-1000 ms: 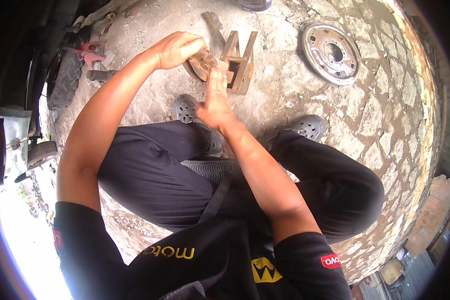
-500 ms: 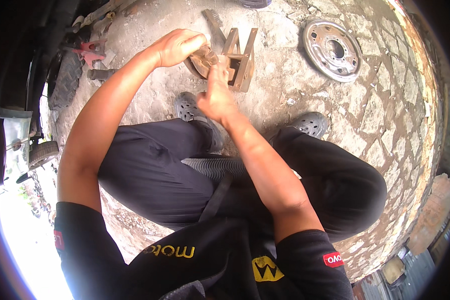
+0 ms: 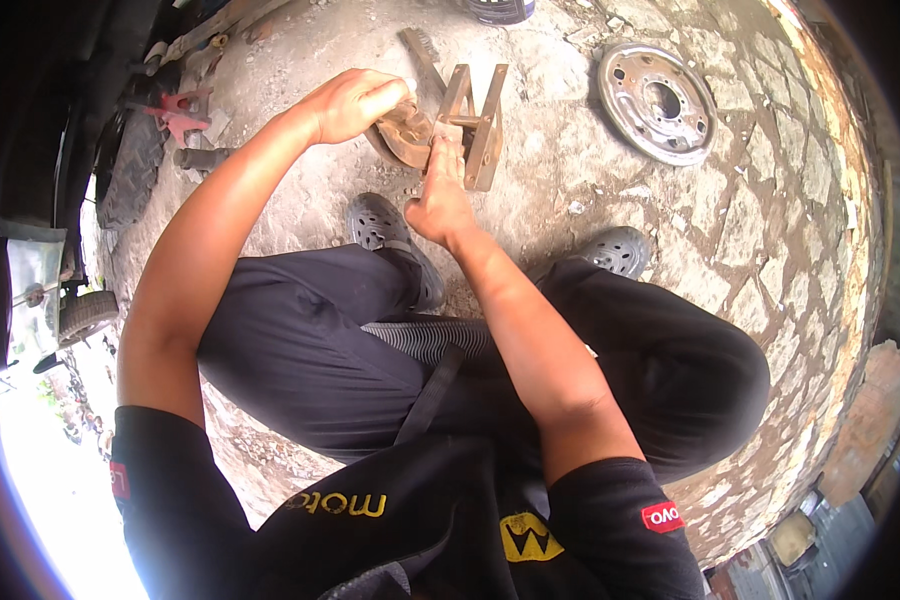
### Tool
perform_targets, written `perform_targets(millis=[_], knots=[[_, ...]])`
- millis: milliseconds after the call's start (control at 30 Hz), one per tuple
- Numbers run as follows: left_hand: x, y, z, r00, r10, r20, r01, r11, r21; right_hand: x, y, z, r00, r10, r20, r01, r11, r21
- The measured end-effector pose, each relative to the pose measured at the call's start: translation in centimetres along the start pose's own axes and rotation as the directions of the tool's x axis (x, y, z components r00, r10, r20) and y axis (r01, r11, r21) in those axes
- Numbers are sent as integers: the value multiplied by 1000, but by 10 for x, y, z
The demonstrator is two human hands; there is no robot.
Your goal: The person sits on the ground and scrubs a curved metal part with a wire brush, repeatedly turning it to clean different surfaces. A metal hub and a small container are visible nearby.
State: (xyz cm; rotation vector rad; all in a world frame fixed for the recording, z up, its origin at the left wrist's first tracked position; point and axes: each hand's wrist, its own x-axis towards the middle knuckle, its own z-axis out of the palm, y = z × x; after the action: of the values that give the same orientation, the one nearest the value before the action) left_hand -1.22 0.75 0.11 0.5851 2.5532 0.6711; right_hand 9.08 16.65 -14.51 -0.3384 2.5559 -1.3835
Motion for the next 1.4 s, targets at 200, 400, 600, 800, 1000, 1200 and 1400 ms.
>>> perform_targets(millis=[200,400,600,800,1000,1200,1400], knots=[[-8,-4,1,1000,0,-12,-1,995,-96,0,-37,-10,997,-15,79,11,998,54],[-6,-10,4,1000,-4,-15,3,998,-66,3,-32,-10,997,17,82,-27,991,131],[-2,-5,0,999,13,-35,-13,1000,-16,2,2,-1,997,62,46,-67,993,102],[-8,-4,-2,1000,-15,6,15,996,-86,1,-36,-12,1000,-27,2,27,998,54],[-8,-11,3,999,-40,19,42,991,-126,14,-11,-8,998,44,-44,-40,995,96],[-10,-3,2,981,190,39,-189,981,-37,15,1,-21,999,-8,-50,9,1000,20],[-14,24,5,975,113,190,-142,979,146,19,21,-47,961,241,135,-263,947,187]])
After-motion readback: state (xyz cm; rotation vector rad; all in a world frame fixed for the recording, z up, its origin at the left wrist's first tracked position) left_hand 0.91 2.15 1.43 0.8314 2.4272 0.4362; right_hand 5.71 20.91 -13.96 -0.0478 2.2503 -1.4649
